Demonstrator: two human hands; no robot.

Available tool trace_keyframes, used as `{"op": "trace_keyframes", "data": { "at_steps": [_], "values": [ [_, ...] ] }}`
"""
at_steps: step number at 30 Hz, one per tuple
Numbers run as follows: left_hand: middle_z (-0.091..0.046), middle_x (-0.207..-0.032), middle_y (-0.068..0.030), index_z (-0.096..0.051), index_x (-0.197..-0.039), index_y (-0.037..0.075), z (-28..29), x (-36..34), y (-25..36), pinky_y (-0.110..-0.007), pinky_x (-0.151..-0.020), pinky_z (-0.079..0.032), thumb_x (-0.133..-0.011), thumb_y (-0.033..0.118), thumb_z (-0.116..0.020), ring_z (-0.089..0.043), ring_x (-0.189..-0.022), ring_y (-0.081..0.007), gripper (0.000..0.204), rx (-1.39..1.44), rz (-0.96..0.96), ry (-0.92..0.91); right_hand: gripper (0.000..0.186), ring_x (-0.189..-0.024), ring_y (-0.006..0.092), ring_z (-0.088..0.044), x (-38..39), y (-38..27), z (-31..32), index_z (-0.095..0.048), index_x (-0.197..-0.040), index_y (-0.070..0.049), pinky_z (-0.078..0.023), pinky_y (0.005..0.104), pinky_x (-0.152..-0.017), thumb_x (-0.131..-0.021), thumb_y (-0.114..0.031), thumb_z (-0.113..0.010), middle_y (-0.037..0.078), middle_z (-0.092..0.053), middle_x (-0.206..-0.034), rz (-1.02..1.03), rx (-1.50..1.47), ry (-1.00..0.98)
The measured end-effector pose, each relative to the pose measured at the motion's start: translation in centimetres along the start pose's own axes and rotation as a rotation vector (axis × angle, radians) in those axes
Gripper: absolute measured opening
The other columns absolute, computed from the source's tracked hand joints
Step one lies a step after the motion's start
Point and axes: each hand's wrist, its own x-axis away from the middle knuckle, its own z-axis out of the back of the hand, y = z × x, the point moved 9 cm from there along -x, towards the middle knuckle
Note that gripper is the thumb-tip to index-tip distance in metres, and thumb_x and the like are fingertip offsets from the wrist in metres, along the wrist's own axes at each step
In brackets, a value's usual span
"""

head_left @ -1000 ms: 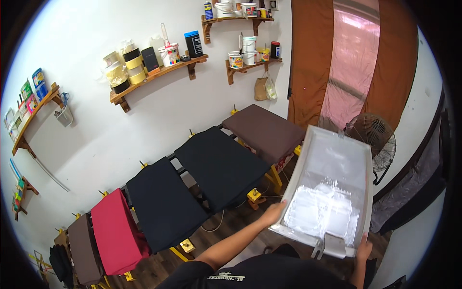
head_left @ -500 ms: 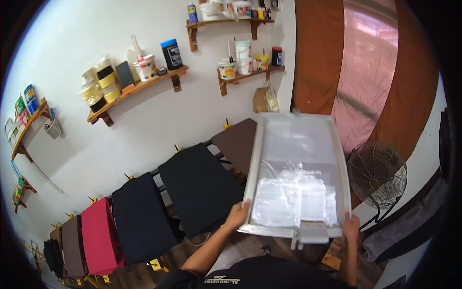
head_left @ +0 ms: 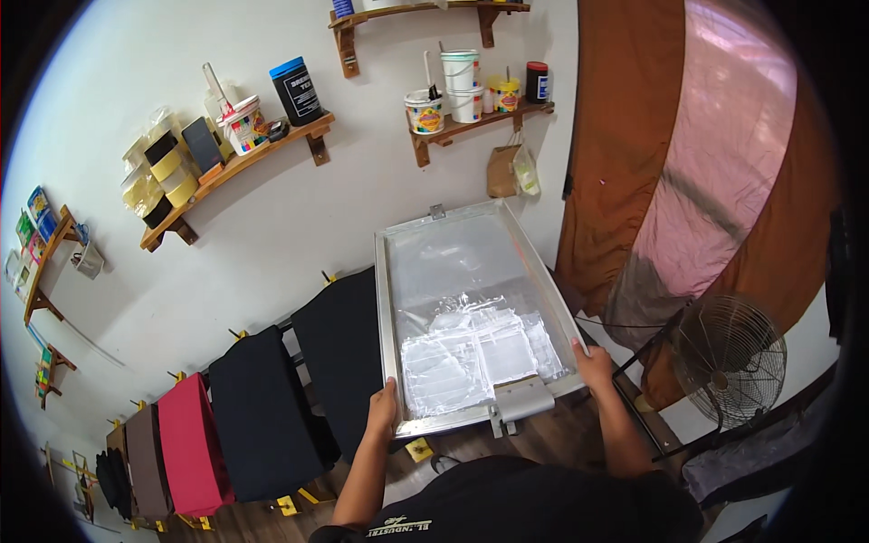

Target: Applying white ink to multiple t-shirts using a screen printing frame and a spatula.

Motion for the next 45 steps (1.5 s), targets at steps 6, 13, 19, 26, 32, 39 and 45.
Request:
{"op": "trace_keyframes", "data": {
  "at_steps": [6,13,19,26,32,39,45],
  "values": [
    [-0.069,-0.09,-0.0108,-0.07,-0.1,-0.01,0.0,-4.3,1.0,-0.03,-0.075,-0.05,-0.105,0.041,-0.053,-0.061,-0.08,-0.0146,0.053,0.058,-0.002,0.06,0.069,-0.065,0.0296,-0.068,-5.3,0.8,-5.5,-0.068,-0.077,0.007,-0.05,0.0434,-0.065,-0.093,-0.059,-0.063,0.022,-0.065,-0.065,-0.058,0.124,-0.072],
    [-0.068,-0.085,-0.0085,-0.071,-0.099,-0.01,-3.9,-6.6,2.5,-0.031,-0.069,-0.048,-0.104,0.04,-0.055,-0.058,-0.074,-0.0136,0.053,0.047,-0.04,0.166,0.071,-0.059,0.0208,-0.061,-13.7,1.2,-7.1,-0.064,-0.067,0.007,-0.048,0.0404,-0.062,-0.093,-0.058,-0.064,0.018,-0.06,-0.059,-0.022,0.067,-0.166],
    [-0.07,-0.089,-0.01,-0.07,-0.103,-0.012,-10.6,-8.0,3.6,-0.03,-0.075,-0.05,-0.104,0.039,-0.055,-0.061,-0.078,-0.0142,0.054,0.072,0.009,0.215,0.076,-0.064,0.0288,-0.068,-22.7,0.9,-6.6,-0.064,-0.069,0.009,-0.049,0.0448,-0.063,-0.092,-0.064,-0.061,0.023,-0.061,-0.061,0.056,0.135,-0.234],
    [-0.071,-0.092,-0.0104,-0.07,-0.106,-0.011,-16.0,-6.9,3.1,-0.03,-0.079,-0.05,-0.104,0.04,-0.055,-0.063,-0.083,-0.0149,0.053,0.121,0.045,0.277,0.074,-0.069,0.0359,-0.071,-29.6,1.9,-6.6,-0.064,-0.071,0.009,-0.049,0.0461,-0.064,-0.094,-0.062,-0.059,0.027,-0.062,-0.065,0.101,0.153,-0.347],
    [-0.071,-0.096,-0.0101,-0.07,-0.111,-0.01,-17.9,-5.7,2.4,-0.028,-0.082,-0.049,-0.103,0.041,-0.056,-0.062,-0.088,-0.0143,0.053,0.116,0.112,0.354,0.074,-0.061,0.0301,-0.065,-31.2,3.6,-6.3,-0.062,-0.067,0.007,-0.047,0.0454,-0.062,-0.095,-0.061,-0.058,0.025,-0.057,-0.061,0.064,0.153,-0.395],
    [-0.07,-0.094,-0.0071,-0.071,-0.109,-0.008,-19.0,-5.0,2.5,-0.028,-0.08,-0.048,-0.103,0.042,-0.057,-0.06,-0.086,-0.0124,0.053,0.114,0.096,0.351,0.069,-0.063,0.034,-0.063,-31.5,5.3,-6.4,-0.059,-0.068,0.006,-0.046,0.0462,-0.064,-0.096,-0.057,-0.059,0.025,-0.059,-0.063,0.005,0.075,-0.448],
    [-0.067,-0.089,-0.0042,-0.072,-0.102,-0.006,-19.5,-4.5,1.8,-0.027,-0.079,-0.047,-0.103,0.044,-0.057,-0.056,-0.084,-0.0106,0.052,0.093,0.096,0.386,0.071,-0.06,0.0326,-0.061,-31.5,5.9,-5.9,-0.057,-0.067,0.006,-0.045,0.0464,-0.062,-0.096,-0.058,-0.059,0.024,-0.057,-0.061,0.025,0.068,-0.442]
  ]
}}
